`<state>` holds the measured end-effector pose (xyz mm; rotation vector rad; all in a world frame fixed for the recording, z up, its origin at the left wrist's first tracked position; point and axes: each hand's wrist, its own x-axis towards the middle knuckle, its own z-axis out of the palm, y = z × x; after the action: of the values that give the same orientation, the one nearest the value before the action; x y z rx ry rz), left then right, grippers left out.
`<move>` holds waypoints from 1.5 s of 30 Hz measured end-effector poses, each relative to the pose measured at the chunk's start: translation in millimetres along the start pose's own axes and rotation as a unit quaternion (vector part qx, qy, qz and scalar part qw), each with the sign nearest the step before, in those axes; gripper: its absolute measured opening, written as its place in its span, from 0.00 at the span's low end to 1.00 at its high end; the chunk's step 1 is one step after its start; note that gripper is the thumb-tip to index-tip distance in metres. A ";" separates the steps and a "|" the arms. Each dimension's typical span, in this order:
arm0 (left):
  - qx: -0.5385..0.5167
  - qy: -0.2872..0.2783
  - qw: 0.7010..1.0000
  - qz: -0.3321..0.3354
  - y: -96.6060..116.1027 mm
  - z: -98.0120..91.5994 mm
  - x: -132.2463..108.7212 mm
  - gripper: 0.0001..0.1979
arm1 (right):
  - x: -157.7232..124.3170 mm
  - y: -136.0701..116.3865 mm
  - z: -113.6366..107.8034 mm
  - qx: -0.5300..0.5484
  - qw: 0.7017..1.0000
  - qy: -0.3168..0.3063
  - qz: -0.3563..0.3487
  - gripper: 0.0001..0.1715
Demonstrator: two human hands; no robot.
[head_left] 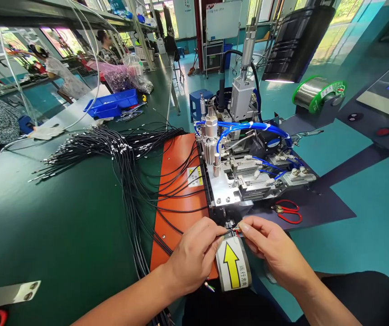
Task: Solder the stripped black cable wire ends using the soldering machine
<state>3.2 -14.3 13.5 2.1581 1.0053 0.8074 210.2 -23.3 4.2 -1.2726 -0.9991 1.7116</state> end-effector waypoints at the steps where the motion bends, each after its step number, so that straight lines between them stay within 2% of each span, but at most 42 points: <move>1: 0.004 -0.001 1.000 0.002 0.0 0.1 -0.2 0.11 | -0.4 -0.5 0.0 -0.007 1.000 0.003 -0.001 0.20; 9: 0.023 -0.001 1.000 0.012 -2.0 1.5 -2.8 0.12 | -1.7 -1.4 -1.1 -0.038 0.999 0.004 0.000 0.21; 18: 0.038 0.000 0.999 0.006 -3.2 3.1 -2.9 0.12 | 2.3 3.1 0.9 -0.044 0.998 0.033 0.005 0.20; 29: 0.067 0.027 0.997 -0.004 -12.2 3.0 -0.7 0.15 | 16.5 15.6 1.0 -0.166 0.978 0.109 -0.063 0.21; 35: 0.064 0.020 0.998 -0.012 -18.0 3.8 -1.8 0.18 | 16.2 19.1 0.9 -0.177 0.976 0.112 -0.063 0.20; 45: 0.066 0.015 0.997 -0.023 -15.4 2.6 -0.2 0.17 | 18.3 21.8 1.2 -0.170 0.976 0.112 -0.072 0.20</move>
<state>-1.7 -7.2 0.5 2.2315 1.1484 0.7721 202.6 -15.6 -22.1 -1.5297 -1.2496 1.2892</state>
